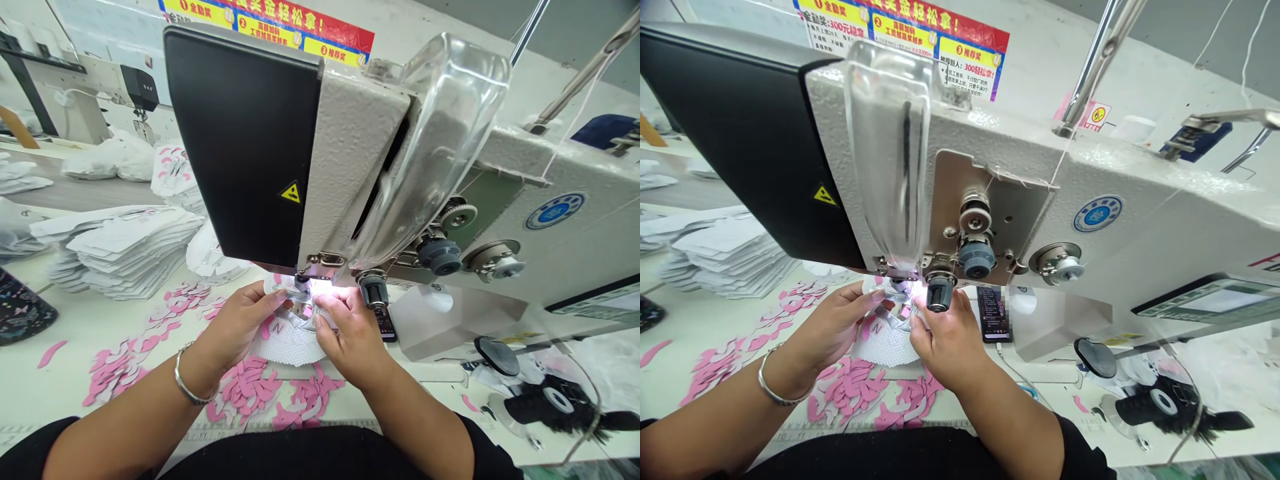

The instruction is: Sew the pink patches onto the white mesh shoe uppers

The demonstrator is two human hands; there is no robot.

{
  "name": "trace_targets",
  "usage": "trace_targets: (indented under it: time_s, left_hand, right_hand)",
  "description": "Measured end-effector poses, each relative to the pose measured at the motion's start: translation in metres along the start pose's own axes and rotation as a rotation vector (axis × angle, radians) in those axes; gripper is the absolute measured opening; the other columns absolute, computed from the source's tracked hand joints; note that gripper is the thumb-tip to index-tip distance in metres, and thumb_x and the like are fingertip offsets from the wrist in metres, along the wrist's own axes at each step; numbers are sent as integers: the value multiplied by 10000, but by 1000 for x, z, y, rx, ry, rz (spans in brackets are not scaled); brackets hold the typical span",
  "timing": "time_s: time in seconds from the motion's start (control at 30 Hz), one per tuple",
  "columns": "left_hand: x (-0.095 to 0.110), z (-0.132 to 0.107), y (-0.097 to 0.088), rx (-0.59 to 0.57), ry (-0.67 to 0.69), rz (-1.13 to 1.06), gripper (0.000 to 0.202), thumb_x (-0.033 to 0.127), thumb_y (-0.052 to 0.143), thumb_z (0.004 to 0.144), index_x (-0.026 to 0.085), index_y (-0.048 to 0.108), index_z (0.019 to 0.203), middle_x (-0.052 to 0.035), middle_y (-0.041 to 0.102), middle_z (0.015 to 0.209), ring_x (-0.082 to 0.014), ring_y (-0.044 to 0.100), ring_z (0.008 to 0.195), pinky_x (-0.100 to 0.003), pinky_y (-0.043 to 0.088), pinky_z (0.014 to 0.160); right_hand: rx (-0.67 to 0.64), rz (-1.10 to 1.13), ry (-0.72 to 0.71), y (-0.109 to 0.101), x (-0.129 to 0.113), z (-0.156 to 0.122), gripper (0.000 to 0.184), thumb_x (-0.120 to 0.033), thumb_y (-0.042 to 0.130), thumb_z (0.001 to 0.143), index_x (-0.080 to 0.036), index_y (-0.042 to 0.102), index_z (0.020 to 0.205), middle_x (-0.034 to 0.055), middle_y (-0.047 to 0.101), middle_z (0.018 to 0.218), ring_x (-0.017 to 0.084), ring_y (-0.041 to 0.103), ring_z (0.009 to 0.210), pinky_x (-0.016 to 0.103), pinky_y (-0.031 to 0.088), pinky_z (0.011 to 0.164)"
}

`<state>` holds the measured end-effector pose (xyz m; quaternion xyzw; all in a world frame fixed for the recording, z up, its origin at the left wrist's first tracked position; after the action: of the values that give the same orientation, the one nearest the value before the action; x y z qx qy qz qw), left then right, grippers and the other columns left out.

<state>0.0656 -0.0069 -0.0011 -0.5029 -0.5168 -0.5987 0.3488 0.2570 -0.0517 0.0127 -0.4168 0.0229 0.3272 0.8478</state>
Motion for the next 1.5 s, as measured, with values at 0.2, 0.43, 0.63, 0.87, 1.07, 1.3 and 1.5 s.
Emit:
trace_targets:
  time_s: [0.2,0.43,0.63,0.87,1.07,1.3,1.5]
  left_hand:
    - [0,7,-2,-17,-15,-51,250,393,802,773,167,697,790,-45,694,764,-154,611,675,-244,501,634]
    - [-7,11,-3,-42,-39,-8,339,488,763,786,160,678,802,-35,657,735,-145,573,603,-234,464,549]
    - [-3,0,-11,-10,29,341,343,534,658,854,199,701,918,-22,638,757,-134,517,578,-215,387,507]
    - [24,-17,-20,-120,329,805,290,428,682,833,297,738,1086,-42,661,1080,-247,585,956,-263,455,783]
    - [37,-27,-12,-89,341,1032,172,409,664,843,273,723,931,-19,676,905,-215,603,794,-262,424,652]
    - [31,-33,0,-51,-17,816,289,530,609,856,243,610,885,8,607,703,-189,569,616,-243,356,487]
    - [8,-30,9,-41,-106,341,294,490,652,846,223,532,882,26,528,670,-139,488,578,-223,377,518]
  right_hand:
    - [119,-78,-75,4,-5,-9,323,-286,535,933,-159,670,1198,141,628,1043,279,598,1023,468,558,900]
    - [189,-34,-124,7,-3,-13,266,-240,544,922,-141,682,1127,130,631,987,255,608,961,432,573,842]
    - [163,-47,-111,5,-3,-11,287,-254,545,926,-135,684,1147,145,633,1016,272,608,1001,451,567,868]
    - [117,-51,-95,3,2,-9,284,-249,520,942,-181,694,1156,133,635,1055,261,617,997,450,562,880]
    - [27,-57,-64,-3,8,-5,293,-267,502,966,-216,691,1185,125,632,1083,267,601,1046,449,532,909]
    - [236,-100,-134,-13,5,-17,196,-235,573,926,-216,690,1083,89,632,1025,248,590,994,456,465,922]
    - [85,-27,-106,-4,13,-9,245,-251,495,985,-224,670,1155,76,696,1095,235,617,1092,422,445,973]
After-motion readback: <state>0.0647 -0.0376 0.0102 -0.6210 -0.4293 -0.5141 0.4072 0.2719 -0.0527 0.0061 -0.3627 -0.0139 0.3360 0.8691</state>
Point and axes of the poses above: each hand's wrist, its own z-axis towards the middle knuckle, its own y-axis out of the palm, x = y × z, the point moved 2 cm from there along z, towards the middle knuckle
